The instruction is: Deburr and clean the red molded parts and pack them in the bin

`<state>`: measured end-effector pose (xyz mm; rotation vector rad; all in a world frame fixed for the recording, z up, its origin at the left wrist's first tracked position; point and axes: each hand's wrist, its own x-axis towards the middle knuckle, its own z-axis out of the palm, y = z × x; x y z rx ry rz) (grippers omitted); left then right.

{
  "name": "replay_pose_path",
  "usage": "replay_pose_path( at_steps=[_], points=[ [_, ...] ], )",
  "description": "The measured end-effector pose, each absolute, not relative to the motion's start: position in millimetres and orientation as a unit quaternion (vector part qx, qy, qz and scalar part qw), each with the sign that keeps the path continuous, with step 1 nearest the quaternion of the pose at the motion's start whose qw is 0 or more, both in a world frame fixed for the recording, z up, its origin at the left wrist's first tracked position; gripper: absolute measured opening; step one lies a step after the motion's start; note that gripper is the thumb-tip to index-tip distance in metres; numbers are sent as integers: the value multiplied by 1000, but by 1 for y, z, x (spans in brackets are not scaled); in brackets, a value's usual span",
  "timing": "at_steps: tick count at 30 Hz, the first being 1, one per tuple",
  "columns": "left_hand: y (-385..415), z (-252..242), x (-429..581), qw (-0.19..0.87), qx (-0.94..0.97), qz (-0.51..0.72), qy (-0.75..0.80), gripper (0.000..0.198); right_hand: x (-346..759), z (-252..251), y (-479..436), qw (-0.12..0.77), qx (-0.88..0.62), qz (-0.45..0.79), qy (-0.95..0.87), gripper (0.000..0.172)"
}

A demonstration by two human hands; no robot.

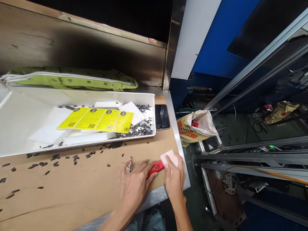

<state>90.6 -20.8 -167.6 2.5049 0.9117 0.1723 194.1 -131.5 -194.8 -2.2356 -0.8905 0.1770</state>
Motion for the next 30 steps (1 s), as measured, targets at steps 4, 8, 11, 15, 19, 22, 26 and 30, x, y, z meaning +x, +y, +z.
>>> replay_pose_path(
  at_steps=[4, 8, 11, 15, 19, 22, 26, 30],
  points=[
    [-20, -169, 92, 234, 911, 54, 334, 28, 191, -197, -128, 353, -875, 51, -326, 38],
    [-18, -173, 93, 239, 913, 47, 327, 29, 188, -199, -129, 357, -875, 44, -323, 37],
    [-17, -173, 94, 241, 912, 44, 328, 29, 186, -200, -127, 348, -878, 41, -327, 39],
    [-16, -170, 94, 246, 912, 37, 326, 30, 179, -204, -129, 370, -876, 24, -309, 40],
    [-15, -169, 94, 249, 910, 34, 329, 30, 178, -205, -128, 352, -884, 44, -306, 42],
    [-14, -171, 95, 251, 910, 31, 329, 31, 177, -205, -130, 362, -883, 41, -297, 42],
    [-14, -173, 94, 246, 911, 36, 329, 31, 177, -207, -132, 375, -878, 40, -293, 40],
    [-13, -170, 95, 240, 913, 39, 327, 30, 180, -206, -131, 362, -888, 48, -279, 41]
  ],
)
